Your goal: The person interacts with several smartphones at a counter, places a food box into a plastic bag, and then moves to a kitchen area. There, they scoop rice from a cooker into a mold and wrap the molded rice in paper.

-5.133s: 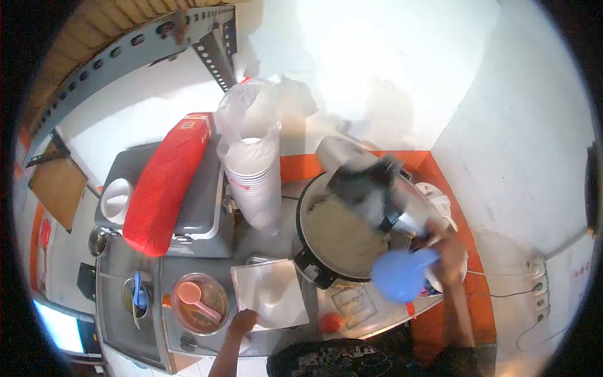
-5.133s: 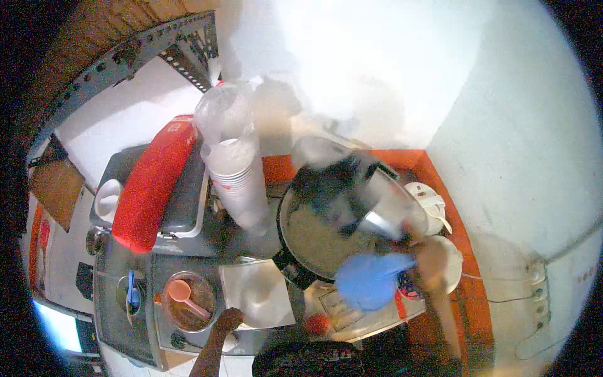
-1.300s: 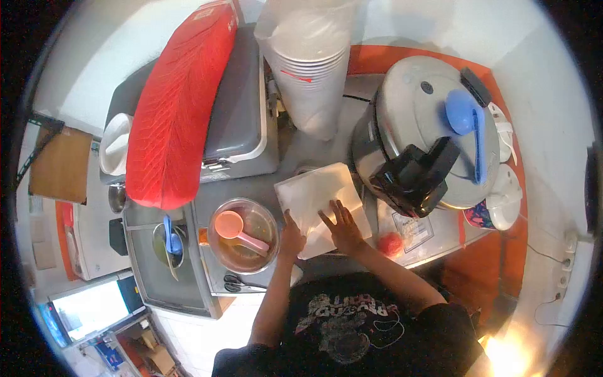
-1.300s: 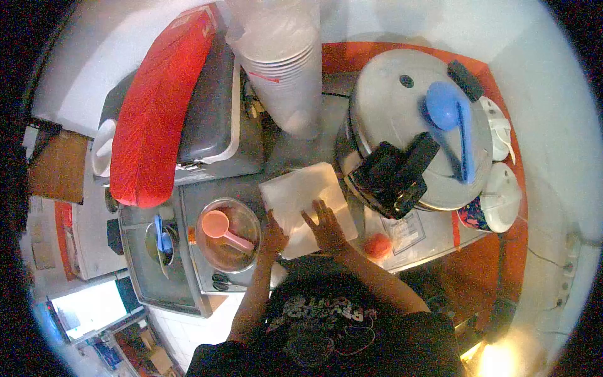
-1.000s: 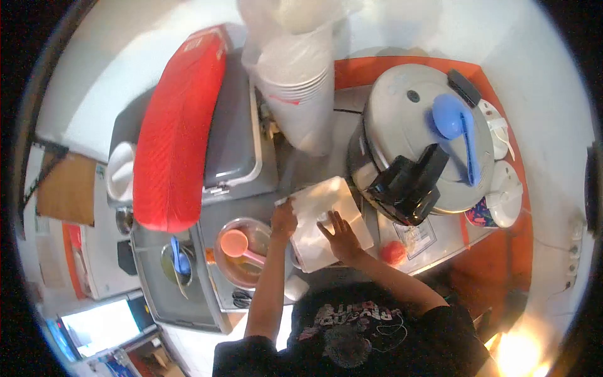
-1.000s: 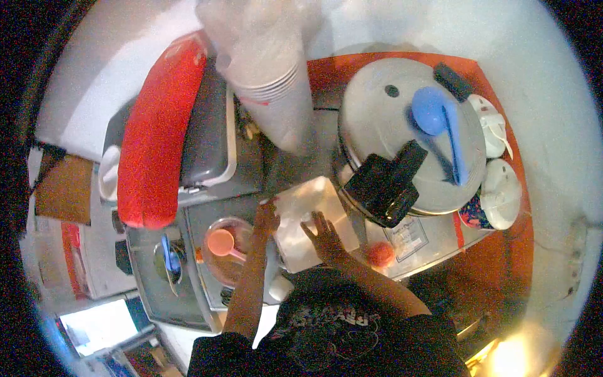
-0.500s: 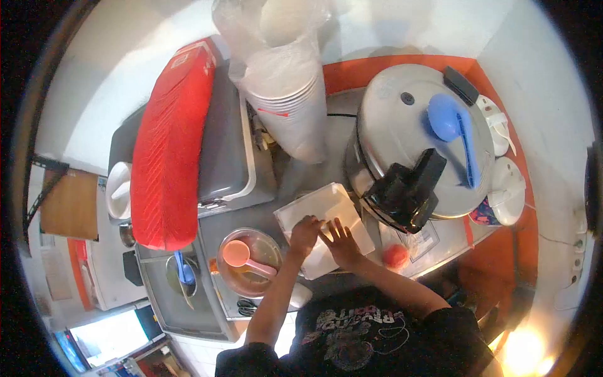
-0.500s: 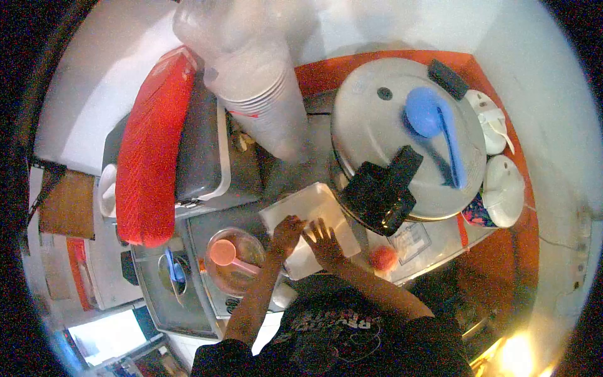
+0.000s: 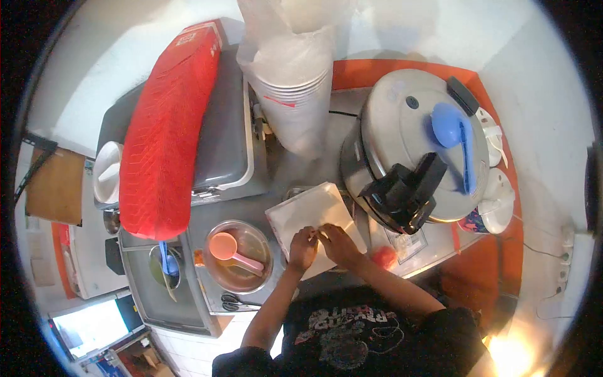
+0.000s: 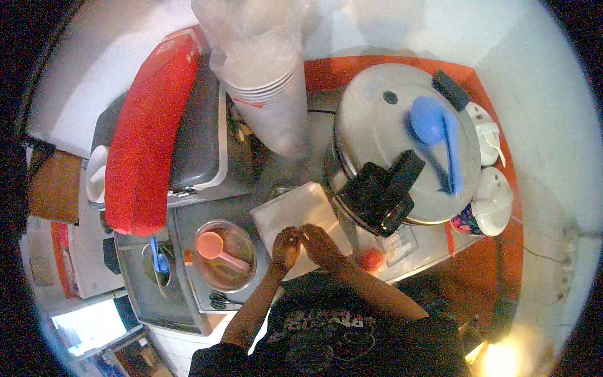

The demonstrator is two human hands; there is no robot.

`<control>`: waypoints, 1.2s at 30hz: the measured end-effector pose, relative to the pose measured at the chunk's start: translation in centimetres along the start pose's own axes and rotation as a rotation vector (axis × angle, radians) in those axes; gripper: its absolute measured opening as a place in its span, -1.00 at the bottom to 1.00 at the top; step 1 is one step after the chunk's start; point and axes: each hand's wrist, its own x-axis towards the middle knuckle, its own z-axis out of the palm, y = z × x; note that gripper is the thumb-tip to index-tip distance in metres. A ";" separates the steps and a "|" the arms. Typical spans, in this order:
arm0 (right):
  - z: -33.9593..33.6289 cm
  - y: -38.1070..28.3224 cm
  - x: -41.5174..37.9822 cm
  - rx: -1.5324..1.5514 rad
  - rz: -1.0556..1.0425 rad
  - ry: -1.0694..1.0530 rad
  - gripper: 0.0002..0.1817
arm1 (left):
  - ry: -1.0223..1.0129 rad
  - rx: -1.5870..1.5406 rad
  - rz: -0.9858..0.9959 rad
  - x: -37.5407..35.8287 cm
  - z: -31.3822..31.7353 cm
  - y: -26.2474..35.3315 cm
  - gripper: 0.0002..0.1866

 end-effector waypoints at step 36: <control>4.6 7.1 -0.9 -0.120 0.087 0.141 -0.88 | -0.070 -0.050 -0.092 -1.9 0.2 -4.6 -0.79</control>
